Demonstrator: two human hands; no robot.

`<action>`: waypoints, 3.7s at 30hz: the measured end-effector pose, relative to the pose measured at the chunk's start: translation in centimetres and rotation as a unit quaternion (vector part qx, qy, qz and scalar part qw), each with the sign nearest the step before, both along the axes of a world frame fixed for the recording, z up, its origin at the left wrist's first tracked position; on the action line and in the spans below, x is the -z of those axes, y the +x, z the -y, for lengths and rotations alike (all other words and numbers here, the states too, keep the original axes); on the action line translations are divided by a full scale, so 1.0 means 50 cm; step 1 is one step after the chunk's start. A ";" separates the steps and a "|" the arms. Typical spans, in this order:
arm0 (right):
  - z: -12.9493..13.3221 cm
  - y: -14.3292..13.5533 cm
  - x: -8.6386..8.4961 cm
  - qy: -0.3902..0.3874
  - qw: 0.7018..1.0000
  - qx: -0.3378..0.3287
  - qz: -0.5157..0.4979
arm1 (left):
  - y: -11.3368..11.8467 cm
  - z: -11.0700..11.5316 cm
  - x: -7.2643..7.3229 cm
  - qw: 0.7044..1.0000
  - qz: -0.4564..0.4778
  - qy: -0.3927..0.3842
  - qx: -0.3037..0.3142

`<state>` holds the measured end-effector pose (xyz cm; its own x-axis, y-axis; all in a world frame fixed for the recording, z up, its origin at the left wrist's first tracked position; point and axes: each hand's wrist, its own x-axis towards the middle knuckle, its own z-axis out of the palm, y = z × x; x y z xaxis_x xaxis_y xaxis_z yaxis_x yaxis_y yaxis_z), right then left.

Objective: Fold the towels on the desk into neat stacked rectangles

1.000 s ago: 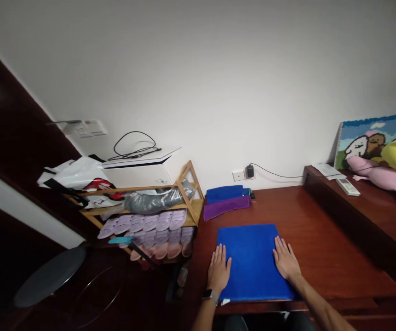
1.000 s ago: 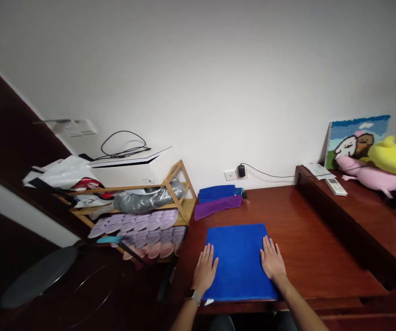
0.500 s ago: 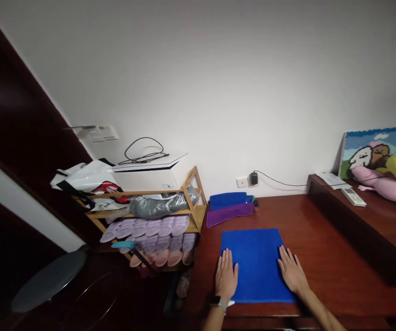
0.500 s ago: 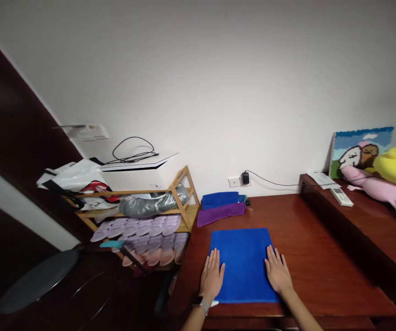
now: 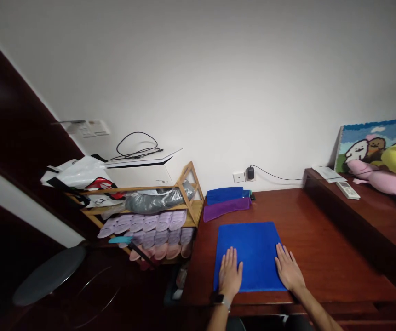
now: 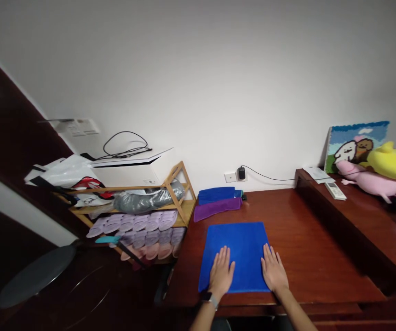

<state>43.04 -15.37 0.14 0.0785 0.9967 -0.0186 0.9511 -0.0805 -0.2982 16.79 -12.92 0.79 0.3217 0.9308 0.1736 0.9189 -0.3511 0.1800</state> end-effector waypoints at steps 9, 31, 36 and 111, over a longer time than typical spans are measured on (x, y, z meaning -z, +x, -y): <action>0.017 -0.008 -0.024 -0.033 0.999 0.015 0.024 | -0.170 0.048 -0.004 0.997 -0.028 -0.013 -0.065; 0.096 -0.021 0.010 0.015 1.000 0.011 0.006 | 0.139 0.052 -0.048 0.990 -0.009 -0.015 0.141; 0.097 -0.020 0.022 0.029 0.999 0.013 0.002 | -0.019 0.048 -0.019 0.999 -0.018 -0.019 0.022; -0.249 0.026 -0.001 0.012 1.000 0.006 0.013 | -0.145 -0.238 -0.016 0.997 -0.041 -0.015 -0.064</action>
